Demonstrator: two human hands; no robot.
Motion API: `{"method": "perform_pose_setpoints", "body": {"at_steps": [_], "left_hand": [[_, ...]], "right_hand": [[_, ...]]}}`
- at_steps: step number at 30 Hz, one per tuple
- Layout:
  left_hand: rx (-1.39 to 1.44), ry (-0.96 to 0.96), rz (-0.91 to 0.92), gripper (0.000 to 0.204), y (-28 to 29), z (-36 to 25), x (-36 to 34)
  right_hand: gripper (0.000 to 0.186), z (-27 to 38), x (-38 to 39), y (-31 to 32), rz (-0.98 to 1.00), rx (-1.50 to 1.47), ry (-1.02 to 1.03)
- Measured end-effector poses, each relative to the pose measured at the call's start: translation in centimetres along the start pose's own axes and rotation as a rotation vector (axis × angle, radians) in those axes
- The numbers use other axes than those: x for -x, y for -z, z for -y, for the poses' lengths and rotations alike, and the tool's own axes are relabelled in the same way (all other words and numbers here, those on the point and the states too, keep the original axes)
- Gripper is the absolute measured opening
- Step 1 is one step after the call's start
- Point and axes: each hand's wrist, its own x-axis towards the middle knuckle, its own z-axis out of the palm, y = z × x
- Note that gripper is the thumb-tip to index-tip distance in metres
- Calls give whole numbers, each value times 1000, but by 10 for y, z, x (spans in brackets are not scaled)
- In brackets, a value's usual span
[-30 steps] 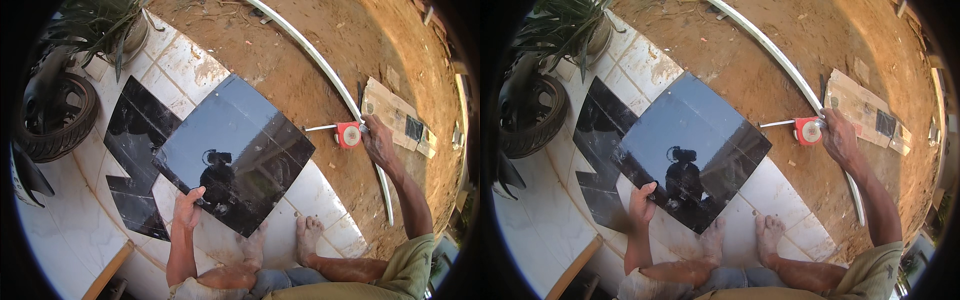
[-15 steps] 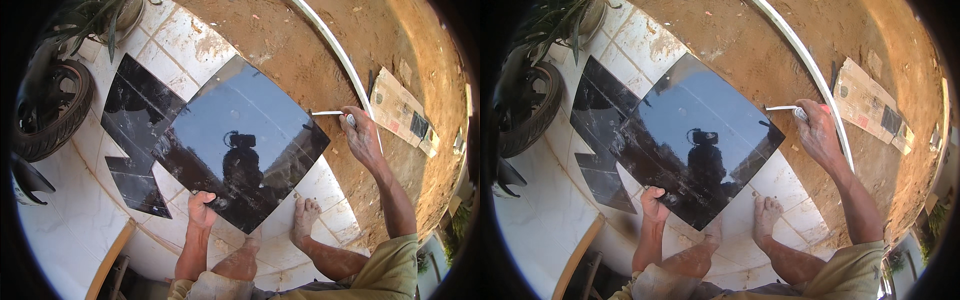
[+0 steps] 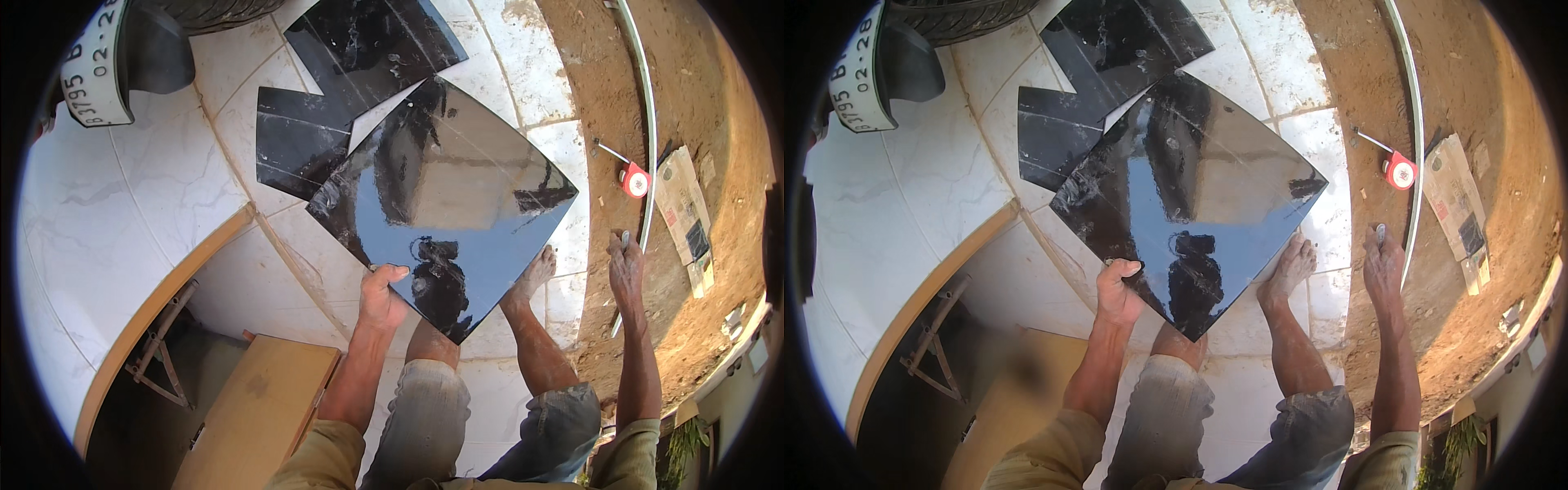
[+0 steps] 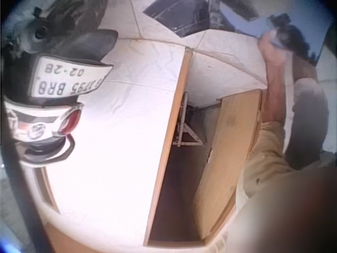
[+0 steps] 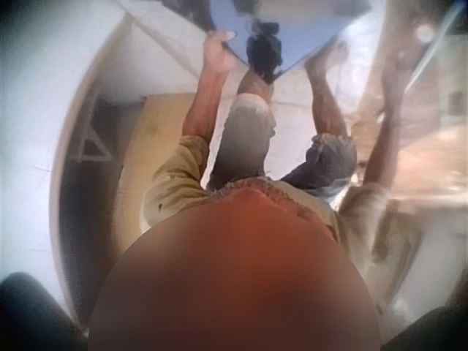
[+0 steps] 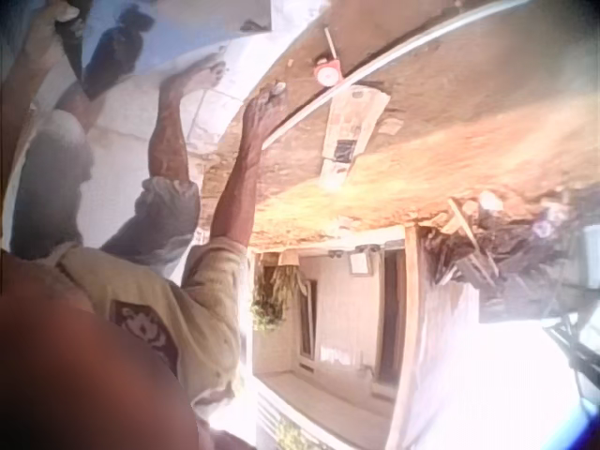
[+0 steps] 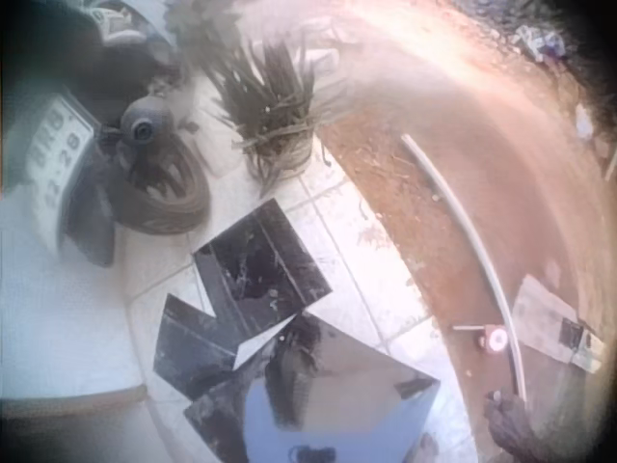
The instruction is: The person measures and marks black floor tiles using a tape measure and a straightedge before picking up the tiles and carrying them into a room under renovation.
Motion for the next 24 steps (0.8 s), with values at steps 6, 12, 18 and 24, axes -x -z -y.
{"method": "perform_pose_setpoints", "body": {"at_steps": [6, 12, 18, 24], "left_hand": [[174, -76, -154, 28, 64, -20, 83], [327, -147, -282, 39, 109, -35, 124], [448, -198, -403, 34, 126, -50, 129], [510, -139, -439, 15, 144, -66, 135]], "right_hand": [[18, 60, 39, -22, 297, 247, 183], [16, 86, 44, -37, 397, 363, 381], [23, 161, 40, -45, 330, 447, 361], [16, 210, -5, -60, 303, 613, 413]]}}
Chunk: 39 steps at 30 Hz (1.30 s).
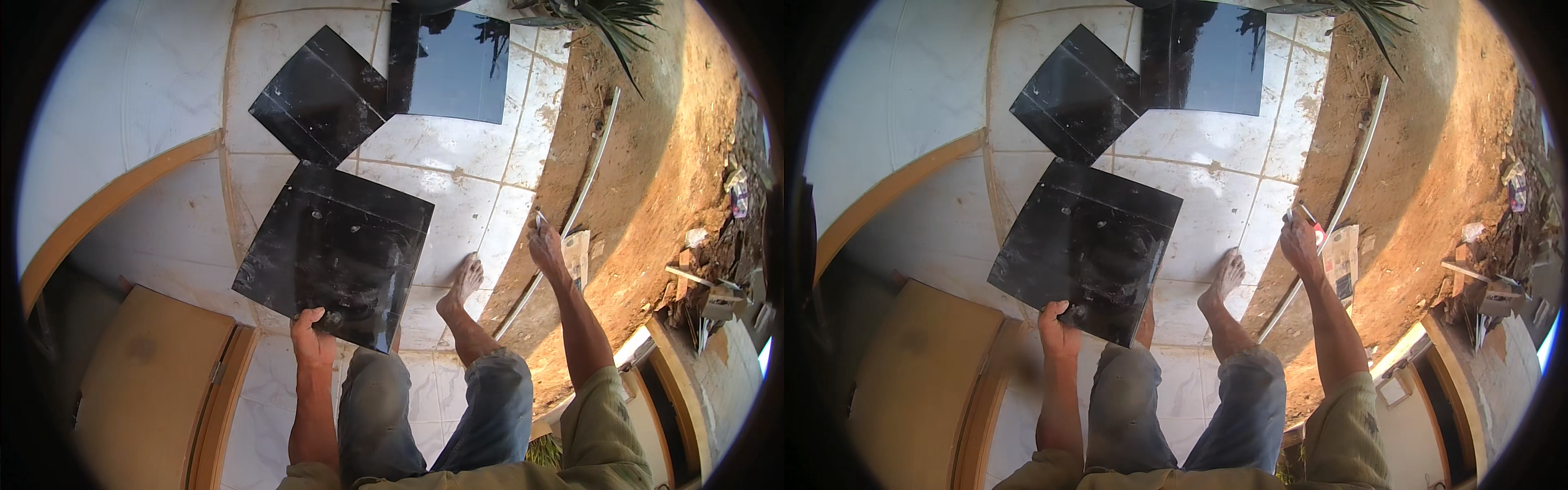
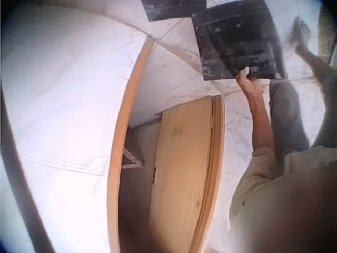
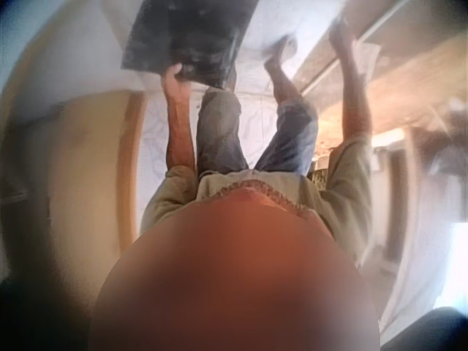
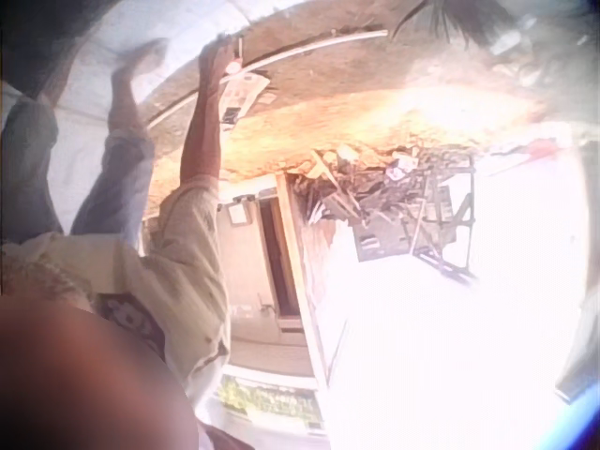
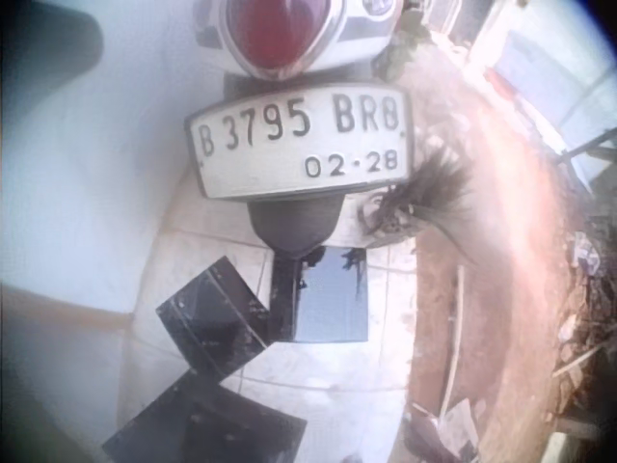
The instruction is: The person measures and marks black floor tiles using a tape measure and a straightedge before picking up the tiles and carrying them into a room under renovation.
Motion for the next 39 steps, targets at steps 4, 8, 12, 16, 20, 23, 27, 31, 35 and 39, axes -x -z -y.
{"method": "perform_pose_setpoints", "body": {"at_steps": [4, 8, 12, 16, 20, 23, 27, 31, 35, 39], "left_hand": [[36, 45, 41, 48, 15, -4, -16], [-40, -5, -35, 48, 36, 14, -23], [-62, -24, -102, 40, 42, 31, -26], [165, 12, -162, 48, 81, 62, -15], [278, 99, -128, 49, 78, 84, -22], [346, 87, -177, 52, 71, 98, -5], [407, 121, -182, 56, 54, 109, -6], [316, 70, -238, 59, 37, 111, -2], [371, 103, -217, 58, 38, 110, 3], [317, 77, -213, 56, 31, 104, 1]], "right_hand": [[15, -27, -81, -4, -49, -117, 81], [11, -2, -160, -5, 59, -359, -7], [14, -37, -255, -9, 40, -288, 342], [19, 31, -300, -24, 62, -389, 160], [21, -27, -419, 0, -104, 119, 747], [24, 12, -421, -28, 54, 251, 641], [30, 17, -426, -27, 27, 146, 484], [32, 12, -427, -18, 26, 25, 602], [19, 27, -400, -7, 88, -92, 681], [25, 44, -373, -2, 221, -255, 696]]}}
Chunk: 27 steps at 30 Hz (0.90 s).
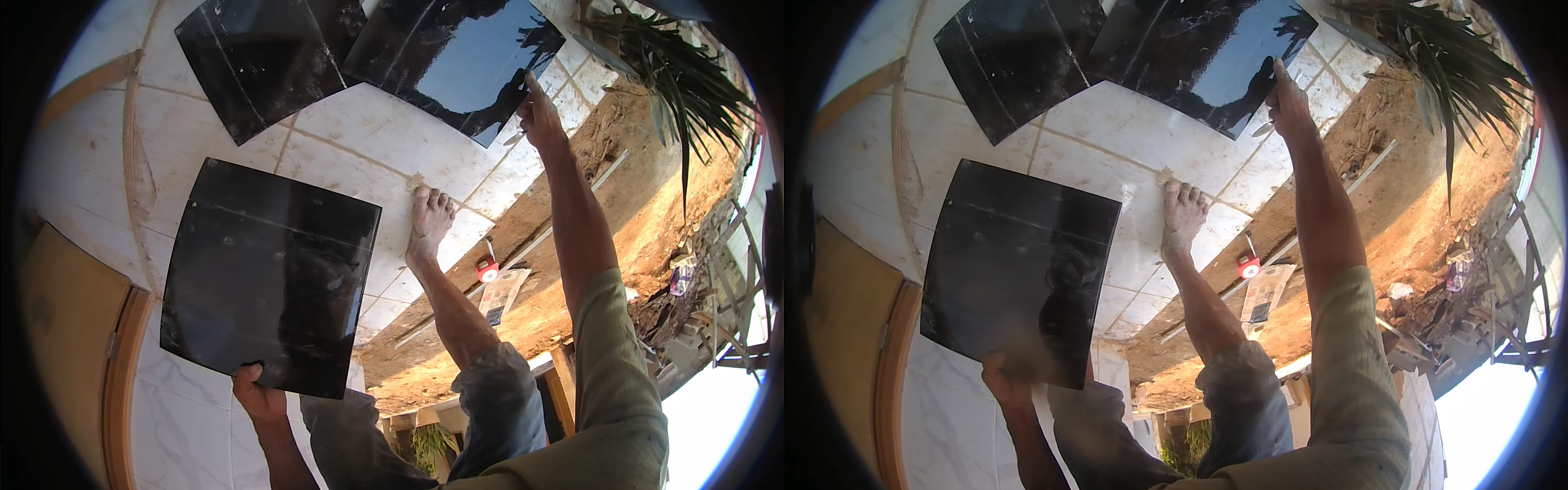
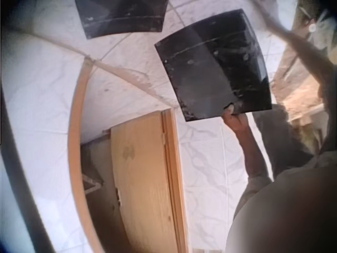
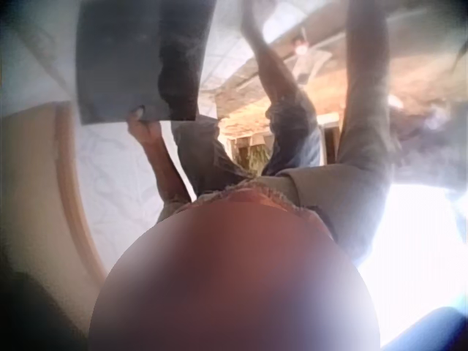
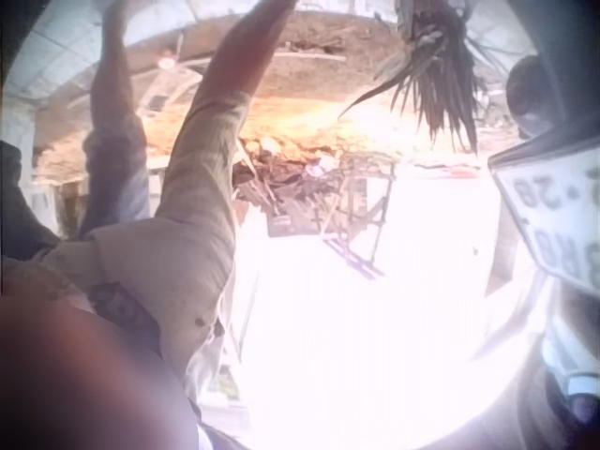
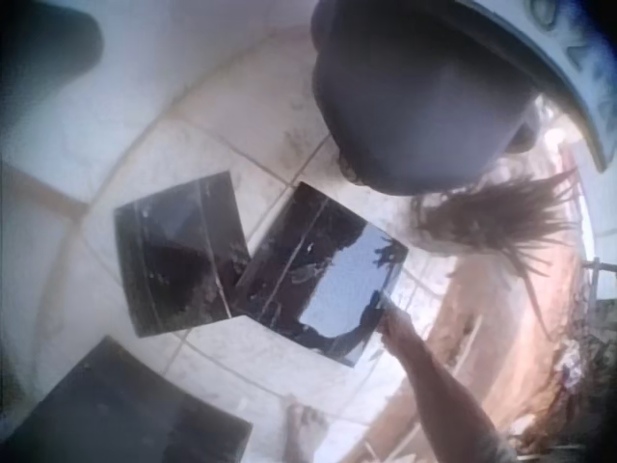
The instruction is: The person measures and marks black floor tiles using a tape measure and a straightedge before picking up the tiles and carrying them into a room under renovation.
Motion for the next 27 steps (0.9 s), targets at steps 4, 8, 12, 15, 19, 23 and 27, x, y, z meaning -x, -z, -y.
{"method": "perform_pose_setpoints", "body": {"at_steps": [4, 8, 12, 15, 19, 23, 27], "left_hand": [[-57, -24, -15, 57, 11, -2, 3], [-108, -68, 54, 58, 0, -9, 10], [-285, -102, -48, 59, -14, -18, 13], [-261, -140, 37, 60, -15, -29, 19], [-307, -160, 139, 59, -31, -63, 46], [-196, -87, 278, 60, -29, -118, 85], [-327, -153, 329, 58, -60, -174, 146]], "right_hand": [[23, 81, -11, -22, -197, -620, -834], [20, 103, -2, -21, -95, -682, -740], [16, 128, -1, -23, 1, -797, -724], [11, 162, 1, -27, -41, -790, -624], [25, 232, 24, -30, -231, -783, -572], [25, 276, 113, 2, -382, -738, -669], [33, 342, 232, 35, -508, -633, -782]]}}
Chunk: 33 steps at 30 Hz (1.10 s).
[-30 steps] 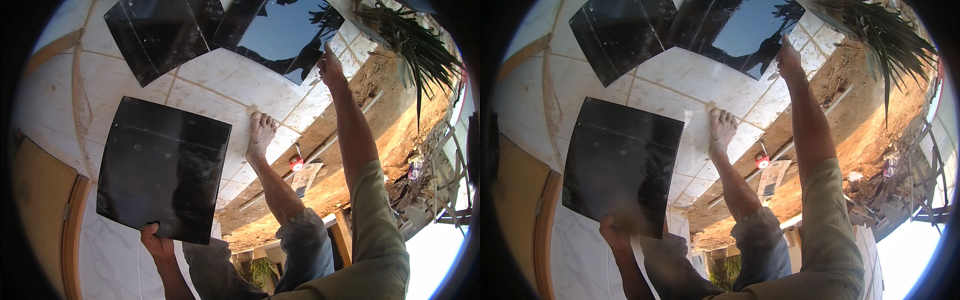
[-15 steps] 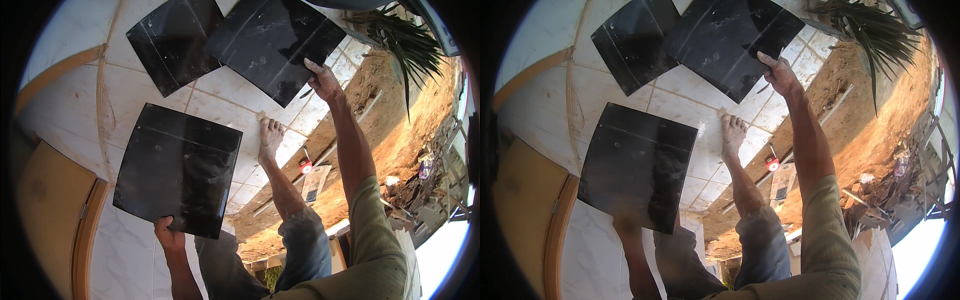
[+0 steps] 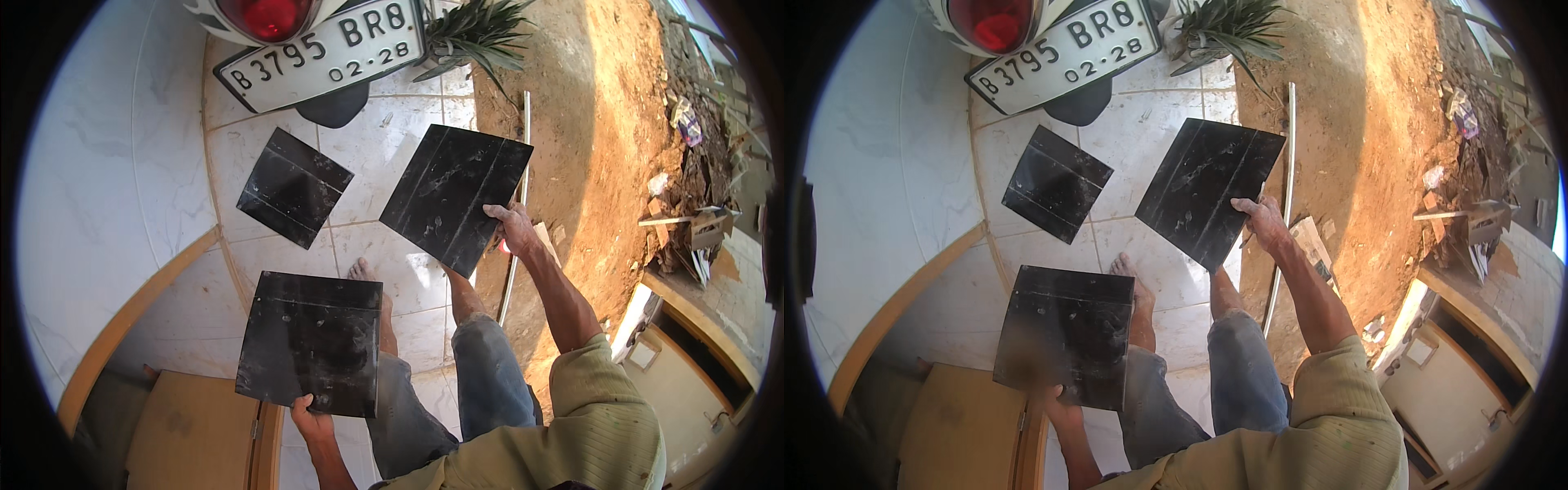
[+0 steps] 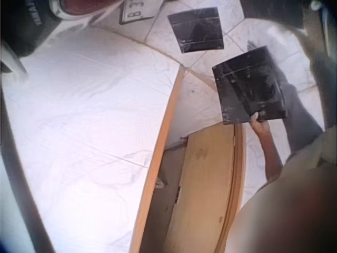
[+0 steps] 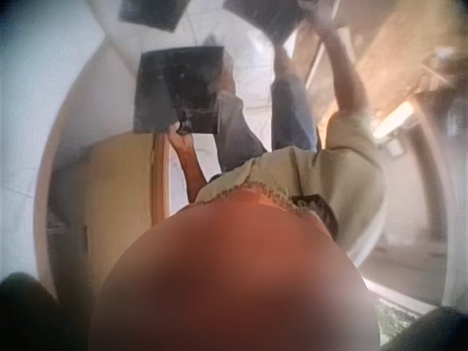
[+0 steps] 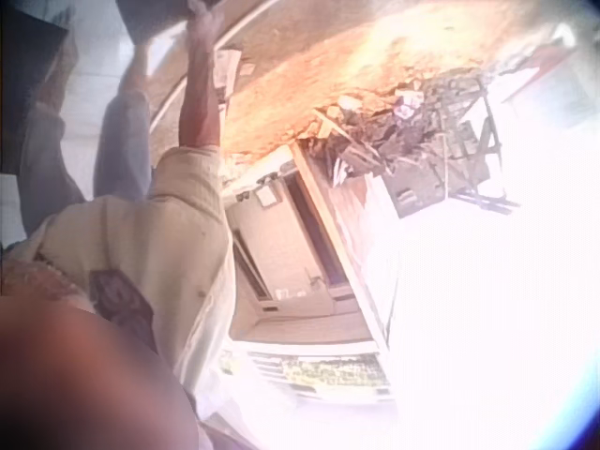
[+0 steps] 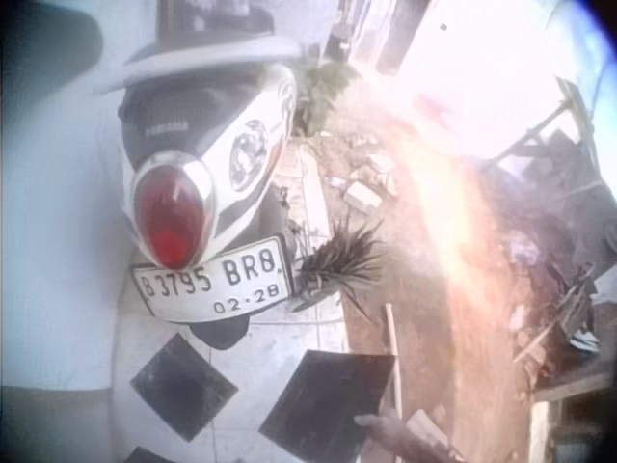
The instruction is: The person measures and marks black floor tiles using a tape measure and a straightedge before picking up the tiles and carrying them into a room under renovation.
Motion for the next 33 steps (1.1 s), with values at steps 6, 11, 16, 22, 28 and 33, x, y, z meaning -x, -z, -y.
{"method": "perform_pose_setpoints", "body": {"at_steps": [6, 11, 16, 22, 28, 33], "left_hand": [[-147, 67, 101, 55, 20, -74, 36], [-679, -222, 416, 44, 44, -127, 41], [-528, -77, 267, 36, -33, -120, 81], [-653, 2, 338, 42, -82, -20, 95], [-682, 216, 421, 22, -74, 80, 81], [-736, 287, 376, 9, -75, 164, 109]], "right_hand": [[35, -43, 205, 100, -542, 229, -98], [41, -114, 327, 148, -784, 106, -183], [21, -175, 404, 189, -838, -247, -356], [20, -253, 449, 175, -776, -1028, -265], [11, -245, 444, 130, -701, -1329, -264], [18, -252, 424, 120, -605, -1282, -343]]}}
